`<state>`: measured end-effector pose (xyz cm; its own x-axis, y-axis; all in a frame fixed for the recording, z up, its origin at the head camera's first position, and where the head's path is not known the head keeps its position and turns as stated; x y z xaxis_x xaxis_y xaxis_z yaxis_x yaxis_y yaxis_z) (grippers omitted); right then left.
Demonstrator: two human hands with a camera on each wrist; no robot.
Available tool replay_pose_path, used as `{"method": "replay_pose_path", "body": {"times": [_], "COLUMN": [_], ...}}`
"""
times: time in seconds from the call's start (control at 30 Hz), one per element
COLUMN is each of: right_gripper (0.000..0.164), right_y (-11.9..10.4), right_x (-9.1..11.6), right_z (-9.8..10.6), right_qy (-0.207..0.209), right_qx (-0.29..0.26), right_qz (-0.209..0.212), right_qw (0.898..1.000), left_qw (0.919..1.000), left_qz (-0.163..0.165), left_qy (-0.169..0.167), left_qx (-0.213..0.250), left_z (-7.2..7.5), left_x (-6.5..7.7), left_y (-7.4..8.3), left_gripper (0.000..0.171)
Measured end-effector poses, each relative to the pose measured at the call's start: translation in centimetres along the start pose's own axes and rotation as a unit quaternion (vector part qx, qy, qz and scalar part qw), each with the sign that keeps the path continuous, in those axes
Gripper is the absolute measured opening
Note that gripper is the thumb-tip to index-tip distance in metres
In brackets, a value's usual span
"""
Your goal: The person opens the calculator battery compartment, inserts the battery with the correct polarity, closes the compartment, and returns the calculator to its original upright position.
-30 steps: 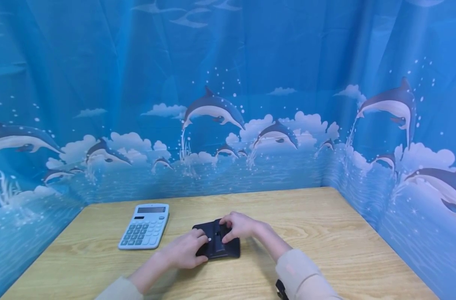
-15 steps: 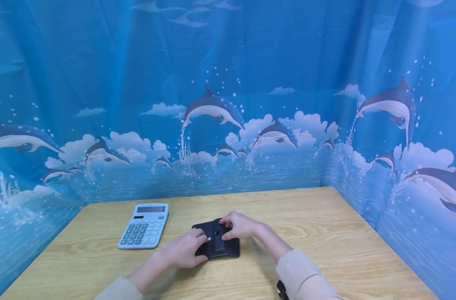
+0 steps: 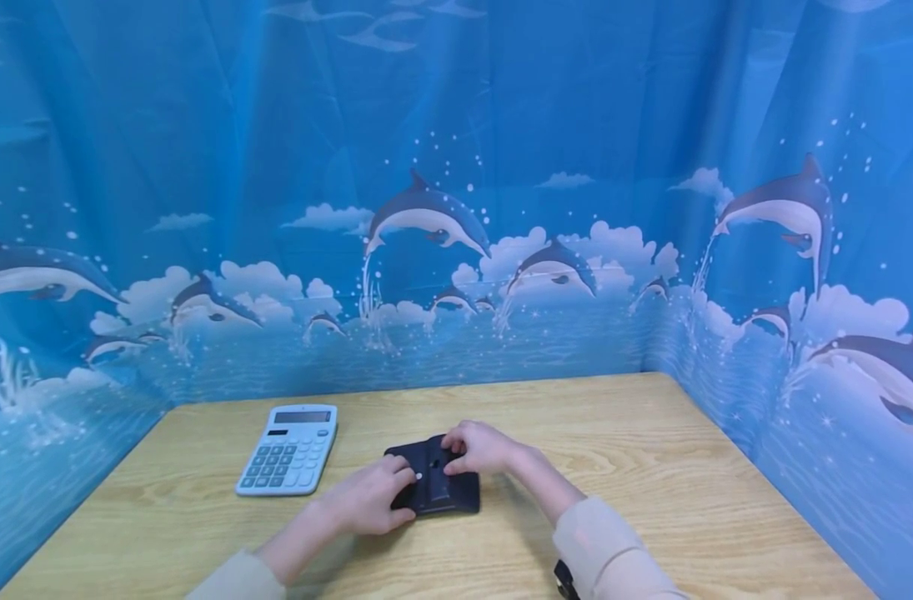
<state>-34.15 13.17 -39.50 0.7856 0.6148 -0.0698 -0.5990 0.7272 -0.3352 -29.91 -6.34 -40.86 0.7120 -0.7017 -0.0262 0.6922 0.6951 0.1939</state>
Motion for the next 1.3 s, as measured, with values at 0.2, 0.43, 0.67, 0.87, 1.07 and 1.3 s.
{"method": "replay_pose_path", "body": {"times": [0.2, 0.43, 0.67, 0.87, 1.07, 1.3], "right_gripper": [0.038, 0.038, 0.037, 0.036, 0.040, 0.035], "right_y": [-0.2, -0.1, -0.1, 0.4, 0.8, 0.5], "right_x": [0.0, 0.1, 0.3, 1.5, 2.6, 3.0], "right_z": [0.3, 0.2, 0.4, 0.4, 0.3, 0.1], "right_qy": [0.006, 0.004, 0.004, 0.014, 0.024, 0.028], "right_qx": [0.046, 0.071, 0.097, 0.132, 0.224, 0.380], "right_qz": [0.032, 0.047, 0.048, 0.038, 0.064, 0.138], "right_qw": [0.998, 0.996, 0.994, 0.990, 0.972, 0.914], "left_qw": [0.9999, 0.9998, 1.0000, 0.9998, 0.9993, 0.9977], "left_qz": [-0.005, -0.008, -0.001, -0.006, 0.021, 0.060], "left_qy": [0.006, 0.004, 0.000, 0.009, -0.008, -0.025], "left_qx": [-0.011, -0.015, -0.009, 0.017, 0.029, 0.015], "left_z": [0.1, 0.1, 0.1, 0.0, 0.2, 0.4], "left_x": [0.0, 0.0, -0.2, 0.3, 1.2, 1.7], "left_y": [-0.1, 0.1, 0.1, -0.4, -1.5, -2.1], "left_gripper": [0.044, 0.044, 0.043, 0.045, 0.059, 0.072]}}
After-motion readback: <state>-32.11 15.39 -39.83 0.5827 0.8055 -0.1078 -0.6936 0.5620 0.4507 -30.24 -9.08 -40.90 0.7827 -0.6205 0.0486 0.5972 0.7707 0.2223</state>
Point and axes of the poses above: each hand's wrist, its own x-axis away from the middle knuckle, its own z-axis out of the back of the hand, y = z × x, the point moved 2 cm from there along -x, towards the middle knuckle, and after that the axes turned 11 degrees about x, right-handed, at the moved point
